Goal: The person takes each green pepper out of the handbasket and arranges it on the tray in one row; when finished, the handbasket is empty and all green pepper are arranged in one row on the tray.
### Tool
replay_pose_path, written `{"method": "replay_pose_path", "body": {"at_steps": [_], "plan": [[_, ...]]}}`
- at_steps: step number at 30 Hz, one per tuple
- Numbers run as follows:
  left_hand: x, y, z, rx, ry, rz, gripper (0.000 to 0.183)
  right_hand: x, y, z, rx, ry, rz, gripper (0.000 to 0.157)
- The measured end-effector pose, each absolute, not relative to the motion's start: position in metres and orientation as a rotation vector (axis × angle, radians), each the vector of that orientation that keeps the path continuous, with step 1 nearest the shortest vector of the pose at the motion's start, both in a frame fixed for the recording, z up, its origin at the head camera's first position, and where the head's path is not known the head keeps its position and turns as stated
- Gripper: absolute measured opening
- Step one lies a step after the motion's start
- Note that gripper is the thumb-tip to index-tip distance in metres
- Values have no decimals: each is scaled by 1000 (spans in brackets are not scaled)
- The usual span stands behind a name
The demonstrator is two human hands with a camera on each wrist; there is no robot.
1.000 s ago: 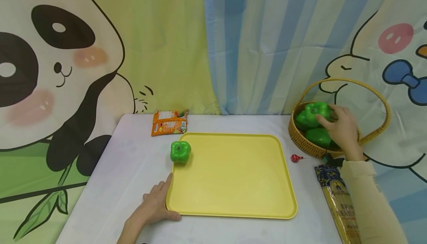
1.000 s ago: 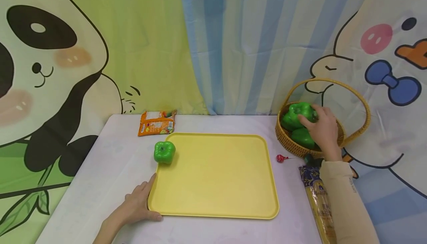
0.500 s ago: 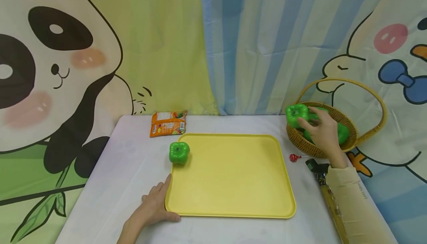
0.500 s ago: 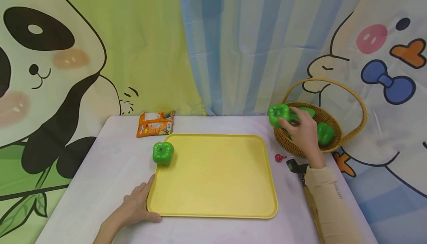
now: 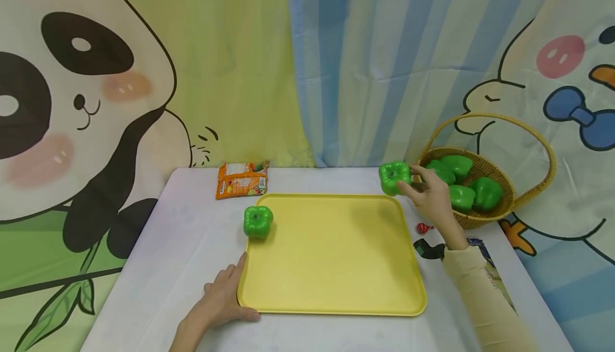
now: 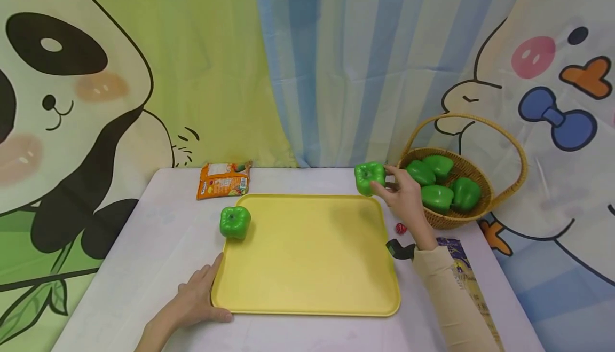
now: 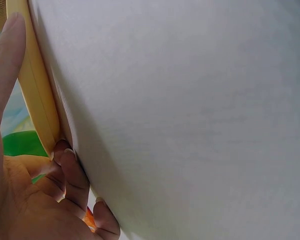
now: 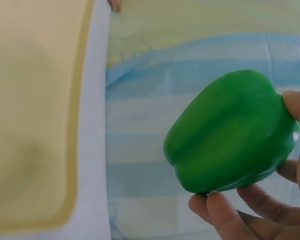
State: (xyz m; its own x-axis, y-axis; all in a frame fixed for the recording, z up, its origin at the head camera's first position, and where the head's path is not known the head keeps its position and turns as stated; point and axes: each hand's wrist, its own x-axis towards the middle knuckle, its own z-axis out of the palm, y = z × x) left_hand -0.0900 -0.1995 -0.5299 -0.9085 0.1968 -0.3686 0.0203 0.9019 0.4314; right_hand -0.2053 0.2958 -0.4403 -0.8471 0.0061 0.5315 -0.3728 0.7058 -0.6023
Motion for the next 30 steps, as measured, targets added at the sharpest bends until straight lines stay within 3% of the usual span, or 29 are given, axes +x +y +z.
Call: {"method": "replay_pose_path", "body": {"at_steps": [30], "plan": [[-90,-202,-532,170,2667,579,148,-211,179,-514,404,-2674,1608,57]]}}
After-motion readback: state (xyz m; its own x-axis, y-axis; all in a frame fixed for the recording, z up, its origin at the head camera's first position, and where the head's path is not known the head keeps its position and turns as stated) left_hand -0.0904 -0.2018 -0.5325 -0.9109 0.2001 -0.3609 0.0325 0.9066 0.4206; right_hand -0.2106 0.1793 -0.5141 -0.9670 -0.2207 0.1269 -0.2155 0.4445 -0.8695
